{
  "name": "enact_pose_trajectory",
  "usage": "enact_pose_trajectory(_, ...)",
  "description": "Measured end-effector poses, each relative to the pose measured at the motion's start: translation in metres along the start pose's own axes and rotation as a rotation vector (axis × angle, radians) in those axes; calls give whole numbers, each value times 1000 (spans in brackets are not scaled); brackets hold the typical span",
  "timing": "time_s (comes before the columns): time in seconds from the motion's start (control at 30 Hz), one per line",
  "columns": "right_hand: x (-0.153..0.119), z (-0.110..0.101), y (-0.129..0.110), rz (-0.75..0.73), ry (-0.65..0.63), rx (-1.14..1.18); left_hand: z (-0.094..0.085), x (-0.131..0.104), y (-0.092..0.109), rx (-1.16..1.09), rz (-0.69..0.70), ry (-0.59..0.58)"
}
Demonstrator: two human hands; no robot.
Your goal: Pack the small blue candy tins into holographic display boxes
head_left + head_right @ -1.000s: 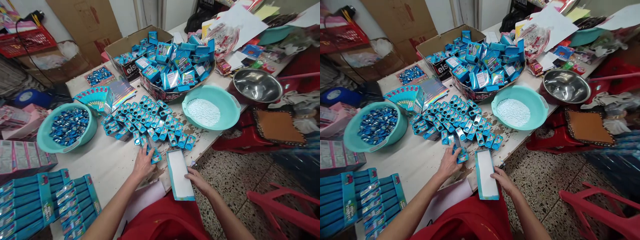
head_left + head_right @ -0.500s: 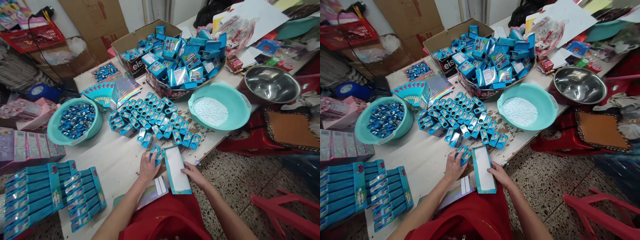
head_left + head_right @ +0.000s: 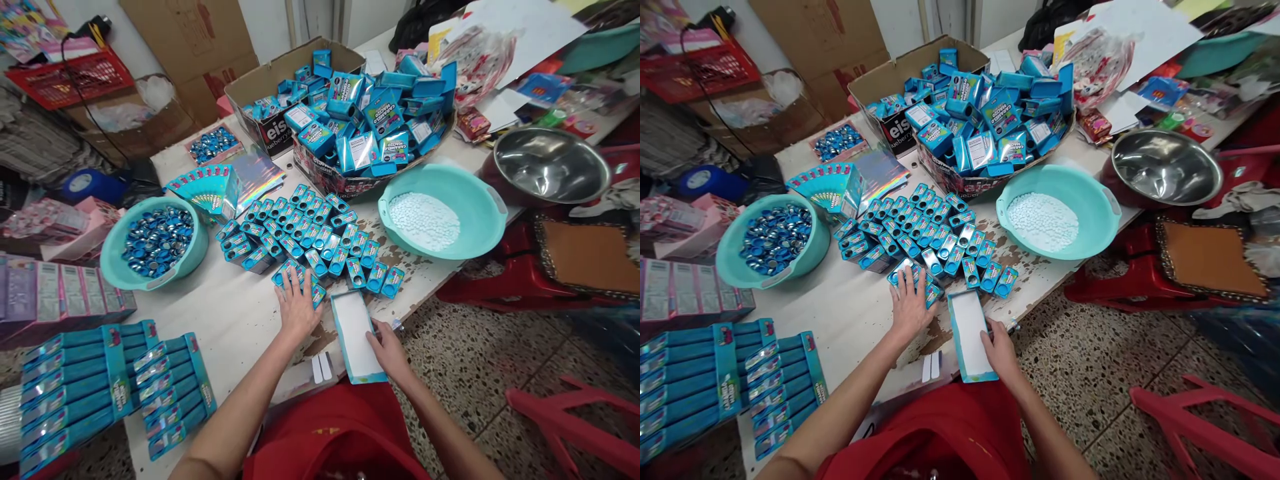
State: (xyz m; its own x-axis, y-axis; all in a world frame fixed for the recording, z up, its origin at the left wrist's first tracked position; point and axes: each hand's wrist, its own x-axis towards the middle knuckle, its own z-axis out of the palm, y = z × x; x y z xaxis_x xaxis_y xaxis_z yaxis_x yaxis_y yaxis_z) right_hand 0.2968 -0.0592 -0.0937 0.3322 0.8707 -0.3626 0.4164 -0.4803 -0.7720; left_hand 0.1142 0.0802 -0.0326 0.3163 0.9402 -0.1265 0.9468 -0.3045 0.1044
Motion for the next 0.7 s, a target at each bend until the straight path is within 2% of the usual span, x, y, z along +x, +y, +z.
enact_pose_trajectory(0.13,-7,6,6,-4,71,-59,2,-11,3,37,49,33)
enact_pose_trajectory(0.23,-17,8,10,-17,108,-198,0,-7,3,7,35,18)
enact_pose_trajectory(0.37,-31,6,9,-11,2,-367,-9,5,2,12,26,-60)
enact_pose_trajectory(0.47,-35,4,2,-7,-51,-483,-28,1,-6,1,15,-149)
enact_pose_trajectory(0.6,-25,10,-16,-35,-100,-577,-61,-18,-23,-224,-37,-97)
enact_pose_trajectory(0.7,-8,21,-29,-77,-106,-554,-67,-19,-25,-531,115,-206)
